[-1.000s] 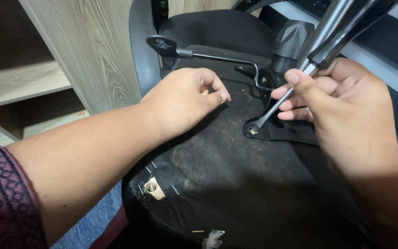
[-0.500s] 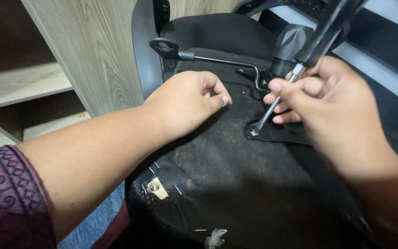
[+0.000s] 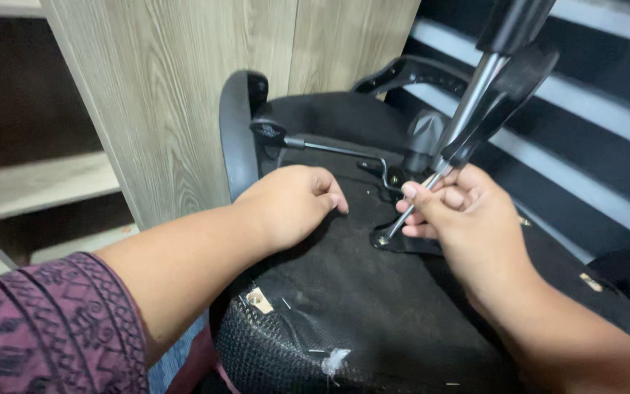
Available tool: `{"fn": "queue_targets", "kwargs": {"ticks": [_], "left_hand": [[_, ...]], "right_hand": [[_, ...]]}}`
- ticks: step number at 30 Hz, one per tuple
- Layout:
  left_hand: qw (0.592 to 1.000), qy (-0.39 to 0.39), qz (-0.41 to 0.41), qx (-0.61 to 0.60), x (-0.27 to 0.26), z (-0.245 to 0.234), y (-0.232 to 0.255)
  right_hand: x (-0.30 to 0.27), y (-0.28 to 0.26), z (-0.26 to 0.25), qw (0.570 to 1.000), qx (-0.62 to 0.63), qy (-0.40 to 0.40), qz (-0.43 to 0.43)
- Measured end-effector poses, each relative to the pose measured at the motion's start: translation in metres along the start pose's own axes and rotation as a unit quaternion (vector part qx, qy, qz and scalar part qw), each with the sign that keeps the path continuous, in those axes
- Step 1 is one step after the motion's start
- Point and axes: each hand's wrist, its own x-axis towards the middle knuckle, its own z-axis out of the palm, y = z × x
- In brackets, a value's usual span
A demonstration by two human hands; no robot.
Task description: The person uses a screwdriver to tighten screws on the underside of an office chair seat, securing the central gas lift mechanism. They repeatedly adjust the seat and reposition the tool to access different screw holes.
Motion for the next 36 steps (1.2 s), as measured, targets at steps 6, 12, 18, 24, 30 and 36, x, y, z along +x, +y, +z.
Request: {"fn": "queue_targets", "kwargs": {"ticks": [6,12,18,24,30,36], "left_hand": [[0.999,0.003,-0.02,0.036,-0.008,-0.004,0.011],[0.995,-0.009,-0.052,0.08,-0.022,-0.01,0.03],[0.994,-0.034,-0.081,0.063,-0.035,-0.018,0.049],[0.991,-0.049,-0.067,0.102,-0.041,-0.011,0.057],[0.987,0.023,-0.146,0.07,-0.034,-0.017,0.057],[0.933,0.258,-0.236,0.084,-0.014,-0.066,0.01]], "right_hand": [[0.006,0.005,0.001,1.0,0.017,0.01,0.012],[0.003,0.005,-0.001,0.999,0.034,0.01,0.019],[-0.006,-0.002,-0.006,0.999,-0.001,0.033,0.024],[-0.014,-0.001,-0.011,0.998,0.009,0.045,0.039],[-0.015,-0.002,-0.013,0.995,0.008,0.055,0.08],[-0.013,-0.009,-0.016,0.992,0.021,0.058,0.11]]}}
